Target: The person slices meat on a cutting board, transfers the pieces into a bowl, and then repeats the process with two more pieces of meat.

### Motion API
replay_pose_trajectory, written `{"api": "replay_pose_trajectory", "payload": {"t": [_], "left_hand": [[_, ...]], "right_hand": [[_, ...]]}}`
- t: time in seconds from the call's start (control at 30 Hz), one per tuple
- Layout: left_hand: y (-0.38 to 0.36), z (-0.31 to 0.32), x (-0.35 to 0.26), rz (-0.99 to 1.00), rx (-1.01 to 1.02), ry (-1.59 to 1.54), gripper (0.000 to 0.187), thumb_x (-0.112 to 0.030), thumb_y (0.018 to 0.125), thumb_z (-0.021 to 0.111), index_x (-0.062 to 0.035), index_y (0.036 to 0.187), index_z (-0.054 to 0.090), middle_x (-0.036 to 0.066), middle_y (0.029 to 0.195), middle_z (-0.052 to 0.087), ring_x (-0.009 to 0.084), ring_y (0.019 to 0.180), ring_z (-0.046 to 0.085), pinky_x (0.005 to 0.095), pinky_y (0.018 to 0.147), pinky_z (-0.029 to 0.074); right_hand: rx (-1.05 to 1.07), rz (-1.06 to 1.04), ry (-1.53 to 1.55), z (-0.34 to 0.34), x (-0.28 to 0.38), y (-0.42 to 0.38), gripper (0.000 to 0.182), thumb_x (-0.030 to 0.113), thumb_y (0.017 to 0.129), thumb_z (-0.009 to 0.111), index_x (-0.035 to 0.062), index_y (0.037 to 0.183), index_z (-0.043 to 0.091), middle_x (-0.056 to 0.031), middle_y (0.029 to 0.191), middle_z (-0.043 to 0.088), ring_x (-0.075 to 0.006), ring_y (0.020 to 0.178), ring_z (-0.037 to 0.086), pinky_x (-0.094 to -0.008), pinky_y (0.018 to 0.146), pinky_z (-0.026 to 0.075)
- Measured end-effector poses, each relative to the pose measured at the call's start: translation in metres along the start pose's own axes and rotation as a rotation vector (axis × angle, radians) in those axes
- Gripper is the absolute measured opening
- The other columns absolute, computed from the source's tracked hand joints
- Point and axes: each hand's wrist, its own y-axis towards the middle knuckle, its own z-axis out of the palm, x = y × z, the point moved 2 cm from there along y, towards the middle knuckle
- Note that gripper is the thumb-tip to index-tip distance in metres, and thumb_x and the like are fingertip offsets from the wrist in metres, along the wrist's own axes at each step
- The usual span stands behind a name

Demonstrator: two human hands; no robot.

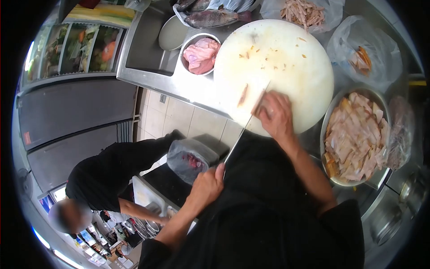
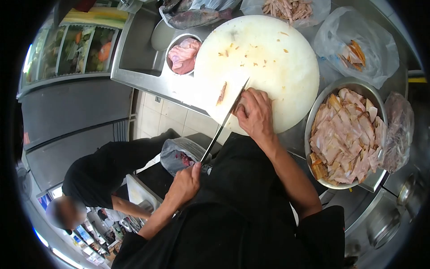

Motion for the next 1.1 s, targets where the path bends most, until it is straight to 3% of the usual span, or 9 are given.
{"api": "replay_pose_trajectory", "payload": {"t": [0.1, 0.2, 0.37, 0.87, 0.97, 1.1], "left_hand": [[0.035, 0.014, -0.018, 0.171, -0.061, -0.002, 0.063, -0.044, 0.108, 0.042, 0.0073, 0.083, 0.069, 0.039, 0.085, 0.064, 0.0575, 0.087, 0.063, 0.0614, 0.083, 0.05], [0.062, 0.016, -0.034, 0.127, -0.031, -0.044, 0.066, -0.045, 0.108, 0.041, 0.0086, 0.082, 0.068, 0.039, 0.087, 0.064, 0.0582, 0.089, 0.062, 0.0607, 0.085, 0.049], [0.046, 0.0, -0.029, 0.075, -0.092, -0.18, 0.066, -0.048, 0.108, 0.041, 0.0082, 0.083, 0.066, 0.041, 0.088, 0.062, 0.0601, 0.094, 0.058, 0.062, 0.084, 0.046], [-0.011, 0.003, 0.002, -0.019, 0.035, 0.046, 0.059, -0.042, 0.108, 0.044, 0.0069, 0.085, 0.068, 0.038, 0.085, 0.065, 0.058, 0.087, 0.063, 0.0631, 0.079, 0.049], [0.025, 0.025, -0.006, 0.195, -0.067, 0.048, 0.062, -0.043, 0.108, 0.043, 0.0078, 0.083, 0.069, 0.039, 0.084, 0.064, 0.058, 0.087, 0.063, 0.0627, 0.078, 0.05], [0.058, 0.017, -0.031, 0.1, -0.023, -0.078, 0.062, -0.042, 0.108, 0.043, 0.0076, 0.08, 0.066, 0.04, 0.084, 0.062, 0.058, 0.089, 0.061, 0.0622, 0.078, 0.049]], "right_hand": [[0.02, 0.006, -0.007, 0.001, 0.0, 0.0, 0.035, 0.004, 0.079, 0.066, -0.002, 0.114, 0.064, -0.0192, 0.118, 0.064, -0.0387, 0.109, 0.059, -0.0474, 0.097, 0.048], [0.05, 0.007, 0.004, -0.006, 0.001, 0.005, 0.033, 0.003, 0.081, 0.066, -0.0025, 0.113, 0.065, -0.0201, 0.119, 0.064, -0.0392, 0.11, 0.059, -0.0468, 0.097, 0.048], [-0.016, 0.012, 0.03, -0.009, -0.003, -0.006, 0.03, 0.002, 0.084, 0.067, -0.0026, 0.113, 0.066, -0.0202, 0.118, 0.063, -0.0393, 0.109, 0.059, -0.0474, 0.098, 0.048], [-0.004, 0.002, 0.038, -0.011, 0.0, 0.001, 0.031, 0.002, 0.079, 0.065, -0.0032, 0.11, 0.063, -0.0205, 0.115, 0.064, -0.0403, 0.106, 0.059, -0.0475, 0.095, 0.049], [0.008, 0.0, 0.05, -0.01, 0.001, 0.002, 0.03, 0.001, 0.079, 0.064, -0.0033, 0.109, 0.063, -0.0201, 0.113, 0.064, -0.0402, 0.105, 0.06, -0.0469, 0.094, 0.05], [0.006, -0.01, 0.055, -0.01, -0.002, 0.0, 0.026, 0.0, 0.082, 0.064, -0.0034, 0.108, 0.064, -0.0199, 0.114, 0.064, -0.0398, 0.105, 0.06, -0.0463, 0.093, 0.051]]}}
